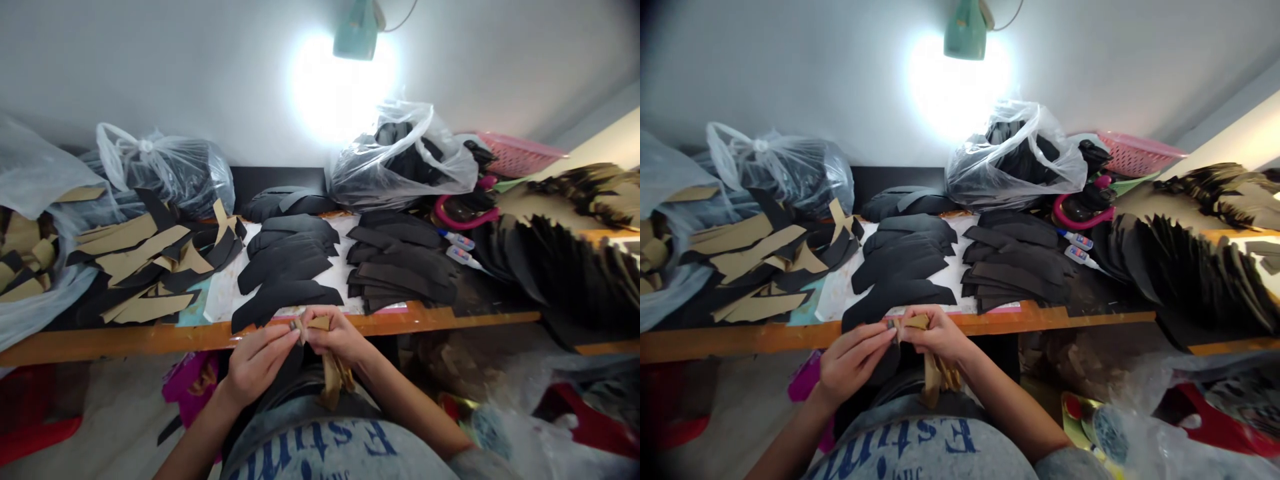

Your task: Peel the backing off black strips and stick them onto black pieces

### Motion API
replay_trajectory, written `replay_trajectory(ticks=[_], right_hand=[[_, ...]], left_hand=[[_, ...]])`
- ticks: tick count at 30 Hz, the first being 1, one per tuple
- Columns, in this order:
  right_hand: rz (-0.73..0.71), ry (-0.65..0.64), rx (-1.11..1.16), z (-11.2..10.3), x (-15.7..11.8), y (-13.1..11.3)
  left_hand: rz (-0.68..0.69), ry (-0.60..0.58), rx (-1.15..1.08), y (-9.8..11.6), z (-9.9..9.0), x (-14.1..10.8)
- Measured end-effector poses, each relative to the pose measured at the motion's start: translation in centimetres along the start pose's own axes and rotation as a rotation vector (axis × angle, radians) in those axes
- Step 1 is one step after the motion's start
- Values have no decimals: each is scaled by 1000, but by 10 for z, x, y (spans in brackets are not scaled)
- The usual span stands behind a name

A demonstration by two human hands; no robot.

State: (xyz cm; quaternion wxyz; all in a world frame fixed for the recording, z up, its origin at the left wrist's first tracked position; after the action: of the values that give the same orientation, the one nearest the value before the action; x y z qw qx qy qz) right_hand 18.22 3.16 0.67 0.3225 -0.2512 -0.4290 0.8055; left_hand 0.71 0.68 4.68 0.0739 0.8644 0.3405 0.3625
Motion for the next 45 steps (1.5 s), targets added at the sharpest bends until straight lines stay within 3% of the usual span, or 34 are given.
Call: replay_trajectory(ticks=[4,8,12,14,15,16,18,21,23,29,34,38,41,45], right_hand=[[-82,343,182,-28,-3,2],[-206,574,101,-79,-26,-23],[-290,812,-205,-128,-73,-64],[-279,950,-497,-136,-95,-84],[-238,960,-658,-134,-101,-92],[-170,904,-804,-127,-103,-96],[8,638,-994,-103,-94,-91],[186,196,-1005,-58,-70,-61],[180,111,-954,-36,-56,-40],[157,43,-783,-2,-34,-4],[76,189,-839,16,-27,0],[-98,73,-860,28,-28,-4],[-133,23,-898,24,-30,-10],[-140,213,-905,-4,-24,-23]], left_hand=[[-191,102,79,-13,-11,-20],[-463,189,-88,-34,-18,-50],[-768,207,-150,-48,-17,-72],[-850,185,-149,-51,-15,-75],[-875,175,-151,-52,-13,-74],[-890,168,-156,-52,-11,-73],[-904,159,-183,-52,-7,-68],[-908,169,-212,-52,-2,-62],[-913,181,-201,-52,0,-61],[-951,196,-119,-48,0,-61],[-916,221,-24,-43,0,-48],[-946,247,-51,-48,1,-47],[-1023,286,-137,-55,3,-54],[-1100,353,-237,-63,7,-61]])
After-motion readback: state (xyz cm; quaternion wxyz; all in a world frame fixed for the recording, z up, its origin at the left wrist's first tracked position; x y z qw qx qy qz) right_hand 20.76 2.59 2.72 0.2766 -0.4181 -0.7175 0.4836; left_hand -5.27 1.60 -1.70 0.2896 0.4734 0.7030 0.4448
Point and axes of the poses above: each hand's wrist, its own x-axis towards the middle knuckle, its own z-axis out of the palm, y = z × x, the point moved 3 cm from there along x, towards the middle knuckle, and after that the axes turned 13 degrees about -y, right-handed, at the moved point
